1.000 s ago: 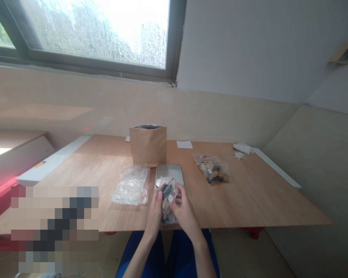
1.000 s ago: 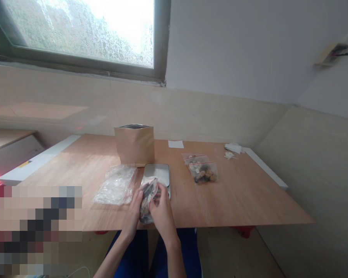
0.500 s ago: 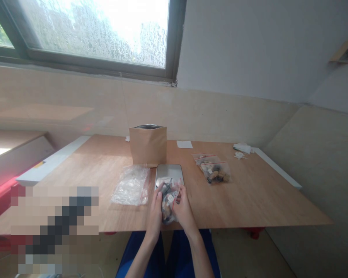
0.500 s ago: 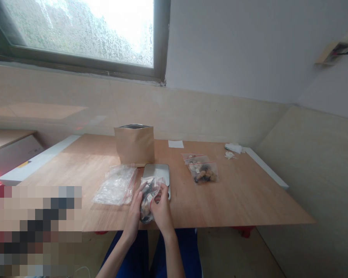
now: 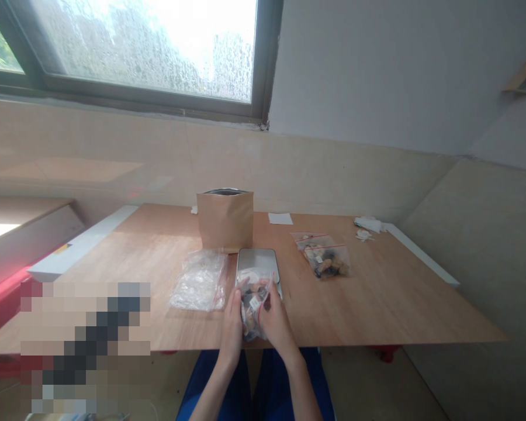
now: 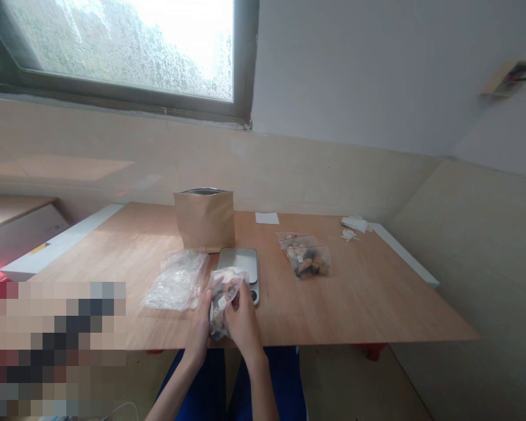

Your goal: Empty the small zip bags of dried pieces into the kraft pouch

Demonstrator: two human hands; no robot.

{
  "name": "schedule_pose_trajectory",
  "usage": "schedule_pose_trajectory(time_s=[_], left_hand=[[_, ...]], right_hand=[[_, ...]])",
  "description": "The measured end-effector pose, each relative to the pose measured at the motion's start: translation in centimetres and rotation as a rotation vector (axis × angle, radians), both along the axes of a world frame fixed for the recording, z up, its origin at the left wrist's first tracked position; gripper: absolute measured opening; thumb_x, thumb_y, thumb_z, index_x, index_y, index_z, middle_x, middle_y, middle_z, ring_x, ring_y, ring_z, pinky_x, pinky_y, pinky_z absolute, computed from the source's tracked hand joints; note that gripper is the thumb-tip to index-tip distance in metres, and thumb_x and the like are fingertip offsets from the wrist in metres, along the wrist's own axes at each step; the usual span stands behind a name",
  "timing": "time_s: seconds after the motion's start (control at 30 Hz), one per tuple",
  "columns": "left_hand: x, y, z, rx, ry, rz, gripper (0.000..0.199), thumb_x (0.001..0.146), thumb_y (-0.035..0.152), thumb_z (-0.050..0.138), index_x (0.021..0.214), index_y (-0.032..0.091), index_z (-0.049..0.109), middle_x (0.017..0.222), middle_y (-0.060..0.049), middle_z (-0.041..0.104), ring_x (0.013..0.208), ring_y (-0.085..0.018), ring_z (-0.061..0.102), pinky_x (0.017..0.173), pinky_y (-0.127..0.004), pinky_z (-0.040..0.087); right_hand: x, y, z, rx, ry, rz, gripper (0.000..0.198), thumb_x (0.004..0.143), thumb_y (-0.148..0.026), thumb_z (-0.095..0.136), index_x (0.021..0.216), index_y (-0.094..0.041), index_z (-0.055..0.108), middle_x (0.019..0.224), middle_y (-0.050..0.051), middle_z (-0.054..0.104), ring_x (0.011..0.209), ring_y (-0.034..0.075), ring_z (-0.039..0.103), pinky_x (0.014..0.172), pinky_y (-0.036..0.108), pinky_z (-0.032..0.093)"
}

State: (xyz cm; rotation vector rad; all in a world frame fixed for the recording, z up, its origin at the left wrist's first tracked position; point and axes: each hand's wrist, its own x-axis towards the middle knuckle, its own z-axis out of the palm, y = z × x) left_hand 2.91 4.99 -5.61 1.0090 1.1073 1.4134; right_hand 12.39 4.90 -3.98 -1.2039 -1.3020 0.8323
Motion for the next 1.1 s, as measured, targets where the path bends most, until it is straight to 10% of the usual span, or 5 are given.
schedule_pose_trajectory(time_s=[0.57, 0.8, 1.1], left_hand=[[-1.1, 0.6, 0.4, -0.036, 0.046, 0.166, 0.039, 0.088, 0.043, 0.039, 0.113, 0.023, 0.060, 0.120, -0.004, 0.061, 0.115, -0.019, 0.052, 0.099, -0.035, 0.038], [-1.4, 0.7, 0.4, 0.026, 0.168, 0.130, 0.043, 0.087, 0.047, 0.037, 0.111, 0.021, 0.062, 0.128, -0.004, 0.055, 0.122, -0.021, 0.045, 0.108, -0.038, 0.025], [-1.8, 1.6, 0.2, -0.049, -0.003, 0.164, 0.051, 0.086, 0.051, 0.037, 0.119, 0.017, 0.057, 0.117, -0.008, 0.062, 0.109, -0.023, 0.056, 0.100, -0.040, 0.037]], right_hand=[[-0.2, -1.3, 3.0, -0.061, -0.101, 0.307, 0.034, 0.081, -0.017, 0.046, 0.113, -0.025, 0.055, 0.115, 0.002, 0.059, 0.113, 0.017, 0.051, 0.101, 0.033, 0.036], [-0.8, -0.9, 1.5, -0.171, -0.054, 0.278, 0.039, 0.073, -0.019, 0.059, 0.111, -0.023, 0.057, 0.114, 0.004, 0.055, 0.105, 0.019, 0.054, 0.092, 0.032, 0.044], [-1.9, 0.0, 1.1, -0.140, -0.014, 0.290, 0.026, 0.074, -0.013, 0.052, 0.099, -0.021, 0.059, 0.103, 0.004, 0.053, 0.098, 0.017, 0.052, 0.091, 0.032, 0.041]])
